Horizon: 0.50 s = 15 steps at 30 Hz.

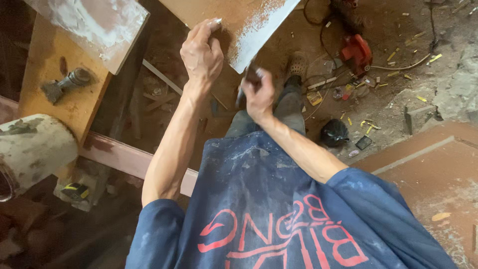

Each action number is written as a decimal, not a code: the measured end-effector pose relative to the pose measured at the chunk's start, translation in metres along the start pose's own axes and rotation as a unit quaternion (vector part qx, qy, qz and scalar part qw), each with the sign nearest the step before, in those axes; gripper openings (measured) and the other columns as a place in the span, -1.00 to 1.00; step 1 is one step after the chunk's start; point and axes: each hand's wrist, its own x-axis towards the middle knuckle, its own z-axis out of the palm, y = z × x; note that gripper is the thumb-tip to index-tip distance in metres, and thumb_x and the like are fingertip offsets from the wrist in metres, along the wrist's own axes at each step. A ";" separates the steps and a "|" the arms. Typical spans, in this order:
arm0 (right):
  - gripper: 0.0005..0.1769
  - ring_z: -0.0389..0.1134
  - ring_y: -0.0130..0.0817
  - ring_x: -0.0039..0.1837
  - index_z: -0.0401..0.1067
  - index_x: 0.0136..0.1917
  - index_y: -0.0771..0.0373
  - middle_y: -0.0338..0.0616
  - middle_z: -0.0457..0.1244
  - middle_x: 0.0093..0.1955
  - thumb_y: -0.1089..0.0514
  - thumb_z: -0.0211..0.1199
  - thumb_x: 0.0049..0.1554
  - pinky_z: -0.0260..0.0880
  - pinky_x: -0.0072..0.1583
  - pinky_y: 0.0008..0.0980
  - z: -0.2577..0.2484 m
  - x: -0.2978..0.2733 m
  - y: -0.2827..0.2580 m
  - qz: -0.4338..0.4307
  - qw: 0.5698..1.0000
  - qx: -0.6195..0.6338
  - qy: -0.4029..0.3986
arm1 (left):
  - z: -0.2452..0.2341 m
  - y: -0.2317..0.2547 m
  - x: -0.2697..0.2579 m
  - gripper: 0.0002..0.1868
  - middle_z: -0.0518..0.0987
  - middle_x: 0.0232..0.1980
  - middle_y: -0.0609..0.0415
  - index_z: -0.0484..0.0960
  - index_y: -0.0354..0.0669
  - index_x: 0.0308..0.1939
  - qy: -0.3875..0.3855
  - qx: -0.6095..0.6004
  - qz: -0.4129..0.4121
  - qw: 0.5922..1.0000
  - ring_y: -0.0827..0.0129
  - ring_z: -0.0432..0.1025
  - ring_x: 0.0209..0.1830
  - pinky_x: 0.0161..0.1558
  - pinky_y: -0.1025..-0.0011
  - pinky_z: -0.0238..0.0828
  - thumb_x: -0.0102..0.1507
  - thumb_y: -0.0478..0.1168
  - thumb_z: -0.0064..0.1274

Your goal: The person uses a putty knife to spread a white paste along the edges and corners of a wooden board. They repeatedly apply and smooth the material, working along the perimeter and into the corners of the board.

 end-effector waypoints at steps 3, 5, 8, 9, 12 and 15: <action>-0.61 0.44 -0.33 -0.08 0.21 0.31 0.37 -0.03 0.31 0.00 0.32 0.24 0.26 0.59 -0.07 -0.35 0.001 -0.011 0.001 0.006 0.999 0.038 -0.009 | -0.004 0.000 0.002 -0.60 0.67 0.11 -0.09 0.70 -0.12 0.04 -0.003 0.002 0.008 1.000 0.05 0.56 0.15 0.19 0.24 0.53 0.17 -0.49 -0.02; -0.59 0.43 -0.33 -0.03 0.19 0.34 0.38 -0.04 0.31 0.04 0.32 0.23 0.28 0.58 -0.01 -0.35 -0.006 -0.004 0.004 -0.009 0.998 0.068 0.009 | -0.004 0.001 0.002 -0.60 0.67 0.11 -0.08 0.70 -0.13 0.03 -0.005 -0.001 0.010 1.000 0.06 0.57 0.14 0.17 0.24 0.53 0.17 -0.49 -0.01; -0.56 0.42 -0.32 0.01 0.17 0.38 0.37 -0.04 0.30 0.10 0.30 0.24 0.31 0.57 0.05 -0.34 -0.002 0.010 0.012 -0.049 0.995 0.085 0.032 | -0.004 0.001 0.001 -0.62 0.67 0.12 -0.07 0.69 -0.13 0.02 -0.003 -0.006 0.012 1.000 0.05 0.57 0.13 0.15 0.23 0.54 0.17 -0.48 0.00; -0.56 0.42 -0.32 -0.01 0.18 0.38 0.37 -0.05 0.31 0.07 0.28 0.24 0.31 0.57 0.03 -0.36 0.004 0.010 0.014 -0.047 0.995 0.083 0.030 | -0.005 0.001 0.002 -0.61 0.67 0.11 -0.06 0.69 -0.12 0.01 -0.001 -0.002 0.016 1.000 0.04 0.56 0.14 0.17 0.22 0.53 0.16 -0.48 0.00; -0.54 0.38 -0.34 -0.05 0.21 0.34 0.37 -0.04 0.29 0.02 0.23 0.32 0.29 0.49 -0.02 -0.39 0.016 -0.005 0.023 -0.002 0.999 0.047 0.024 | -0.005 0.001 0.001 -0.60 0.66 0.11 -0.06 0.68 -0.13 0.02 -0.002 0.000 0.021 1.000 0.02 0.56 0.14 0.18 0.21 0.53 0.15 -0.49 -0.01; -0.55 0.35 -0.29 0.07 0.30 0.28 0.34 -0.03 0.25 0.09 0.17 0.40 0.24 0.46 0.07 -0.30 0.008 -0.016 0.027 -0.067 0.991 -0.114 0.028 | -0.005 0.001 0.002 -0.61 0.66 0.12 -0.05 0.68 -0.13 0.03 0.001 0.008 0.036 0.999 0.01 0.55 0.16 0.20 0.22 0.52 0.16 -0.49 -0.01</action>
